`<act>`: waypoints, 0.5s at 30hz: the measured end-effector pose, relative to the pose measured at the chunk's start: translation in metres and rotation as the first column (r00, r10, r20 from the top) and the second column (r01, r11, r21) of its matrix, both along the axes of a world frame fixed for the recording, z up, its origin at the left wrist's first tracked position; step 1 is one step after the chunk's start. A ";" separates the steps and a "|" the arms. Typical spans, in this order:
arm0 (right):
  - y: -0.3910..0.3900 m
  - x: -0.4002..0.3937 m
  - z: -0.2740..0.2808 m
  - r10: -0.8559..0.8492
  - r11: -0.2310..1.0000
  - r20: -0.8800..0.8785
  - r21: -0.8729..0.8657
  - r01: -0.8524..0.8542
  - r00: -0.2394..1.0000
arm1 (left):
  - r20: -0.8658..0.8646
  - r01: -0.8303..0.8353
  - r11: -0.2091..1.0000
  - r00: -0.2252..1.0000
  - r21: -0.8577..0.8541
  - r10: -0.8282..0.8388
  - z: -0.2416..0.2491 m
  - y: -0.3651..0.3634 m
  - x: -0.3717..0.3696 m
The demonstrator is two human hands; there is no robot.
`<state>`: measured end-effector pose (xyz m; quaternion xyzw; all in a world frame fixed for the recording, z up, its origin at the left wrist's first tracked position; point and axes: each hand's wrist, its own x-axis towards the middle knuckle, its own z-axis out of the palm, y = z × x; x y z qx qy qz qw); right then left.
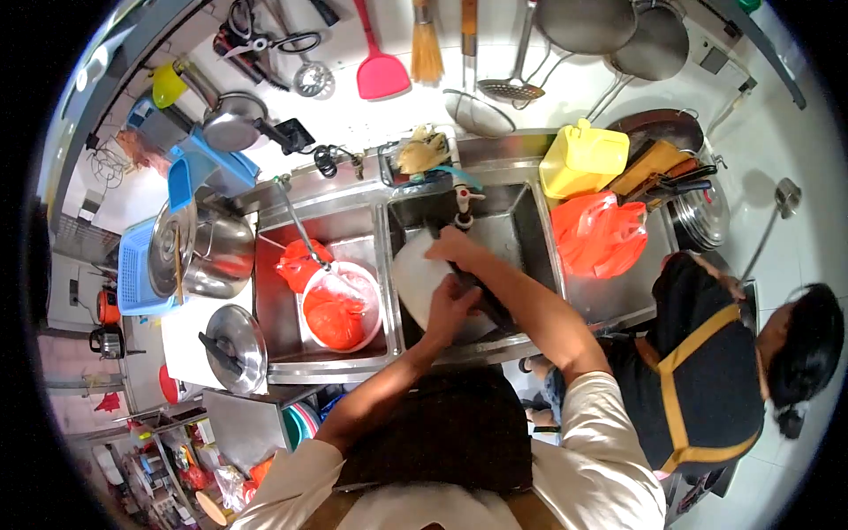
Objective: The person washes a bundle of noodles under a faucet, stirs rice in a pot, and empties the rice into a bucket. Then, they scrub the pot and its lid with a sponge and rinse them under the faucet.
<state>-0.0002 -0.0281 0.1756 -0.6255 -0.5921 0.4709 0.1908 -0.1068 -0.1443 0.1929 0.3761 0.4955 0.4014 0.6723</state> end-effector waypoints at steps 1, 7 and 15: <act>-0.008 0.001 0.004 -0.023 0.999 0.131 0.032 0.019 0.991 | -0.019 0.240 0.969 0.971 0.056 -0.240 0.001 0.001 -0.009; -0.098 0.018 0.024 -0.060 0.979 -0.022 0.196 0.063 0.998 | 0.070 -0.010 0.994 0.997 -0.110 0.018 -0.035 0.074 -0.099; -0.164 0.039 0.060 0.171 0.971 0.091 0.151 -0.183 0.981 | 0.020 0.205 0.839 0.974 -0.504 -0.226 -0.053 0.185 -0.106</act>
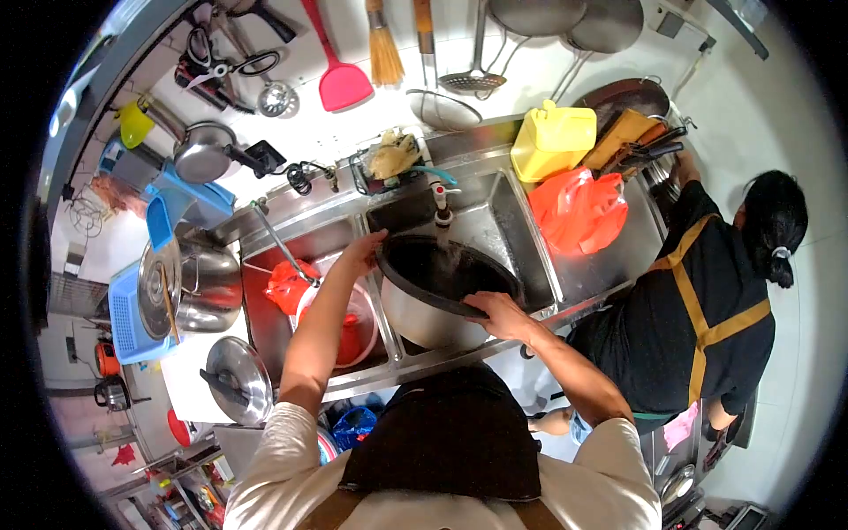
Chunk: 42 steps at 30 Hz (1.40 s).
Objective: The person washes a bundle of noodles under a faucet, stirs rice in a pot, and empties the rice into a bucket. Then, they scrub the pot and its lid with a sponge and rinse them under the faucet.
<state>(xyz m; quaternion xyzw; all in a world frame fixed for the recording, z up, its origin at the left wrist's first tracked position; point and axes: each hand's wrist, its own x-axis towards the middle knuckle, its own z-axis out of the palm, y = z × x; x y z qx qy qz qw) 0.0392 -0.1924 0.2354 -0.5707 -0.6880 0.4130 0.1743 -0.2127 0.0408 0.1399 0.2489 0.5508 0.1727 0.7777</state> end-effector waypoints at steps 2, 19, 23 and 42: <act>-0.007 0.014 -0.004 0.009 0.992 0.019 0.127 -0.011 1.000 | 0.007 0.009 1.000 1.000 -0.019 -0.009 -0.012 -0.002 0.007; 0.027 0.050 -0.255 -0.897 0.415 -0.332 -0.860 0.297 0.293 | 0.109 -0.201 0.819 0.980 0.537 0.169 0.100 -0.185 0.100; 0.063 0.022 -0.286 -0.413 0.822 -0.186 -0.497 0.277 0.892 | -0.028 -0.086 0.782 0.991 0.617 0.131 0.108 -0.198 0.114; 0.112 -0.046 -0.178 -0.339 0.857 -0.565 -0.516 -0.001 0.752 | -0.677 0.613 0.332 0.725 0.717 0.124 0.134 -0.211 0.150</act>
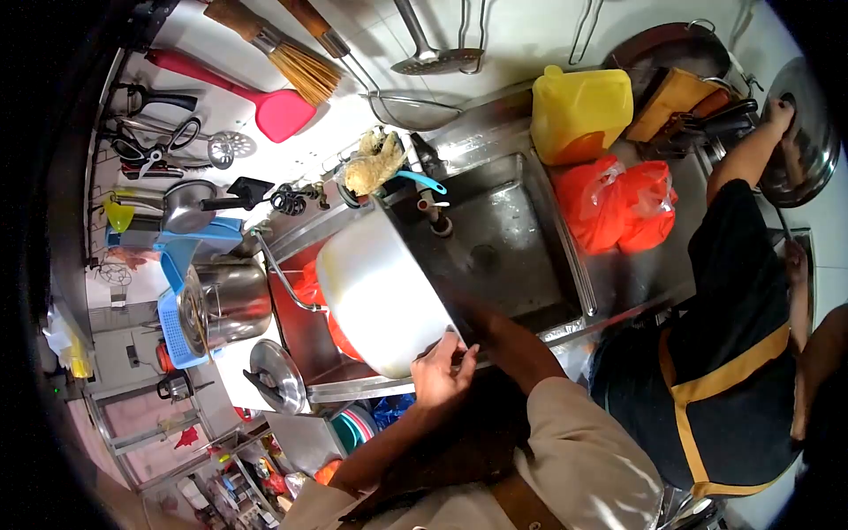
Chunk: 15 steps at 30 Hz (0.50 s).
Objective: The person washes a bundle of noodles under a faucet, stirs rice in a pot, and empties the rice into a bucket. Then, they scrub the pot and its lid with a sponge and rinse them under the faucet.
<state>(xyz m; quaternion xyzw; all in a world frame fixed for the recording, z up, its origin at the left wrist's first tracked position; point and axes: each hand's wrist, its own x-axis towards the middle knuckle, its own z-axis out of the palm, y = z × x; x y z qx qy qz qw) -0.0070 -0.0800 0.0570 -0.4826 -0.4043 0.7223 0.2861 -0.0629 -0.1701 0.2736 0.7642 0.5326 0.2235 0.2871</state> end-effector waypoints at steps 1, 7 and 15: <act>0.002 0.000 0.002 0.007 1.000 -0.002 0.013 -0.007 1.000 | -0.001 -0.005 1.000 1.000 -0.002 0.005 0.003 -0.003 -0.004; 0.017 0.012 -0.054 -0.410 0.828 -0.243 -0.503 0.247 0.879 | 0.323 -0.503 0.849 0.786 -0.159 0.527 0.013 -0.015 -0.081; 0.102 0.003 -0.172 -0.780 0.623 -0.578 -0.756 0.201 0.242 | 0.374 -0.520 0.851 0.777 -0.072 0.506 0.034 -0.030 -0.112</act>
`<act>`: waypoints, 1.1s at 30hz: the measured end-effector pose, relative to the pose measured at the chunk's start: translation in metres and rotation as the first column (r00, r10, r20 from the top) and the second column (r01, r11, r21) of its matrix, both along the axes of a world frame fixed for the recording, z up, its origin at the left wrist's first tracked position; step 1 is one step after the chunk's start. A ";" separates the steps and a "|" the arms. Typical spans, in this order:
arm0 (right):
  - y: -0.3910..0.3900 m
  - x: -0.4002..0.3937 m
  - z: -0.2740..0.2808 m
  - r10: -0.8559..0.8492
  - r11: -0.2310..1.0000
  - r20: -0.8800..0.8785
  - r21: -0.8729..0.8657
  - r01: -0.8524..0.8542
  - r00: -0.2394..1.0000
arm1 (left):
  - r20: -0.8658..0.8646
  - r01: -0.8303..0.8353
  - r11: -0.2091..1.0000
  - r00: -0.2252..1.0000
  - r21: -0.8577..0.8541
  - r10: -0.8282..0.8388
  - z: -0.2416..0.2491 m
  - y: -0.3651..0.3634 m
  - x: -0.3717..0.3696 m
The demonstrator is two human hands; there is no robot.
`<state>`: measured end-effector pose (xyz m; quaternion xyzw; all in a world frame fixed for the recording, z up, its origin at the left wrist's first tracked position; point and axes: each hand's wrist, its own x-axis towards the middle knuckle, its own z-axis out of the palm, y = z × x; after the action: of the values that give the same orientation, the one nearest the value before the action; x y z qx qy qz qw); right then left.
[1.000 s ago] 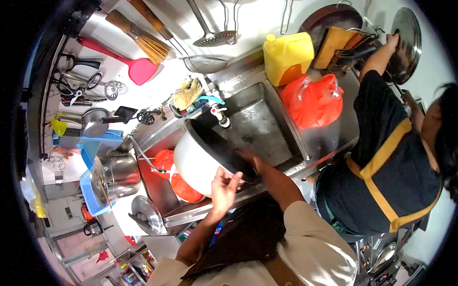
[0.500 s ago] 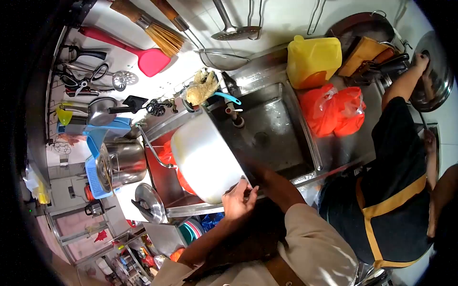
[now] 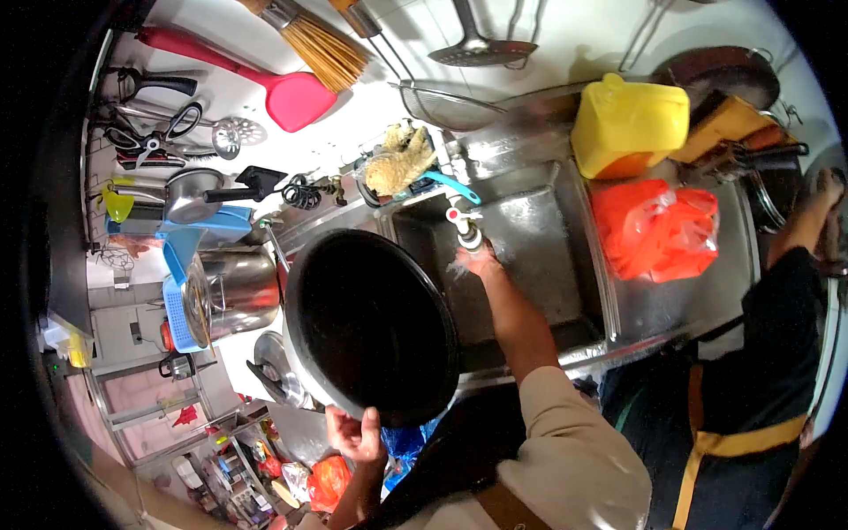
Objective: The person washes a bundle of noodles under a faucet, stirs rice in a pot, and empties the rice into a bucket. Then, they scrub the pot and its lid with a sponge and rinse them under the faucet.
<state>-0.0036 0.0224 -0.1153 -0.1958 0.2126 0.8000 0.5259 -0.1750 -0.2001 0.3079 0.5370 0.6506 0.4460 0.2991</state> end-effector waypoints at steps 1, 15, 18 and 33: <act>0.020 -0.011 0.005 -0.078 0.975 0.046 -0.205 0.086 0.996 | 0.046 -0.024 0.999 0.999 0.024 0.023 -0.001 -0.001 -0.002; 0.035 -0.003 -0.048 0.059 0.973 0.129 0.213 -0.086 0.990 | 0.064 -0.120 0.988 0.990 -0.092 0.126 -0.016 -0.014 -0.042; -0.007 0.026 0.021 0.137 0.969 0.144 0.183 -0.163 0.980 | 0.391 -0.104 0.994 0.915 -0.022 0.104 -0.012 0.008 -0.030; -0.033 0.051 0.107 0.316 0.919 0.670 -0.041 -0.391 0.672 | 0.852 -0.013 0.996 0.517 -0.090 0.084 -0.004 0.021 -0.074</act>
<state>0.0471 -0.0110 -0.0083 -0.4766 -0.0730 0.7737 0.4110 -0.2490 -0.1794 0.3034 0.2194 0.4503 0.6363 0.5867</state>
